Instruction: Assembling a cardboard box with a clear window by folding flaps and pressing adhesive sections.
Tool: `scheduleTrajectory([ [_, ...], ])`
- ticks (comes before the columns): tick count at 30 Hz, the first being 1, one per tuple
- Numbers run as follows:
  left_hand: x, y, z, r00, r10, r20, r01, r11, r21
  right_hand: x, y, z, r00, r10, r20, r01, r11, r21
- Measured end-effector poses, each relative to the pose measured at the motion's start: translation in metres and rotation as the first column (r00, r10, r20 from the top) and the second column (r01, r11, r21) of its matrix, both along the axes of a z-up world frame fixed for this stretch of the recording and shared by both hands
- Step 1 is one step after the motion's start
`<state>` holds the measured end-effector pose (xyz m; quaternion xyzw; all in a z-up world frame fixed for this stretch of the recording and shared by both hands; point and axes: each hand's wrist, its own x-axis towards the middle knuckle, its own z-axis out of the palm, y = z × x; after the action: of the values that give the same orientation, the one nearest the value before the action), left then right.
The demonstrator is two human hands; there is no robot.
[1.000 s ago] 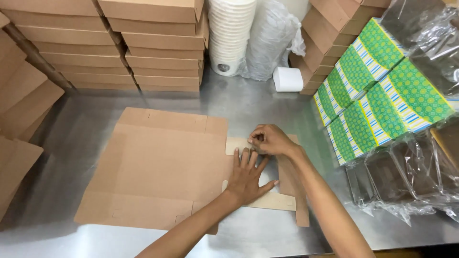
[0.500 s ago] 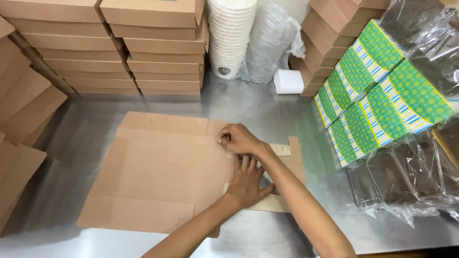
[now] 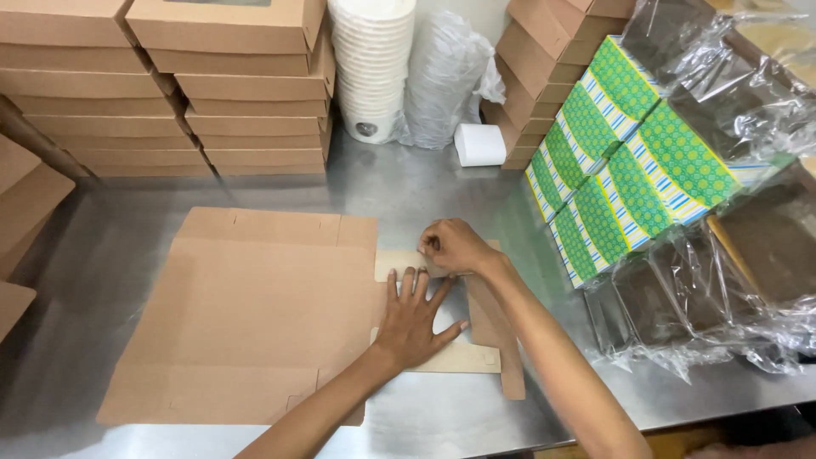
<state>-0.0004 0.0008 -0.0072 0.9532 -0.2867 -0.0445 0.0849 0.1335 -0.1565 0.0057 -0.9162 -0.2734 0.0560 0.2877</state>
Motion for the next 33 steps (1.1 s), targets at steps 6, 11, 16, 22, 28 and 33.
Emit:
scheduleTrajectory([
  [6, -0.001, 0.001, 0.016, 0.998, -0.013, -0.057, 0.013, 1.000, -0.001, -0.016, -0.047, 0.014, 0.994, -0.114, 0.001, 0.113, 0.993, -0.039],
  [11, -0.004, 0.002, 0.022, 0.998, -0.016, -0.064, 0.016, 1.000, 0.005, -0.045, -0.060, 0.028, 0.977, -0.211, 0.016, 0.211, 0.977, 0.031],
  [16, -0.002, 0.004, 0.016, 1.000, -0.012, -0.025, 0.011, 1.000, -0.009, -0.128, -0.044, 0.045, 0.948, -0.288, 0.136, 0.279, 0.957, 0.081],
  [22, 0.006, -0.005, -0.035, 0.927, 0.074, 0.368, -0.018, 0.988, -0.154, -0.225, -0.037, 0.006, 0.918, -0.166, 0.361, 0.159, 0.986, 0.050],
  [28, 0.005, -0.006, -0.038, 0.901, 0.080, 0.426, -0.028, 0.991, -0.129, -0.240, -0.040, -0.009, 0.837, -0.260, 0.481, 0.247, 0.965, 0.091],
  [33, 0.005, -0.005, -0.033, 0.939, 0.074, 0.336, -0.008, 0.981, -0.194, -0.234, -0.002, -0.014, 0.854, -0.192, 0.483, 0.185, 0.981, 0.062],
])
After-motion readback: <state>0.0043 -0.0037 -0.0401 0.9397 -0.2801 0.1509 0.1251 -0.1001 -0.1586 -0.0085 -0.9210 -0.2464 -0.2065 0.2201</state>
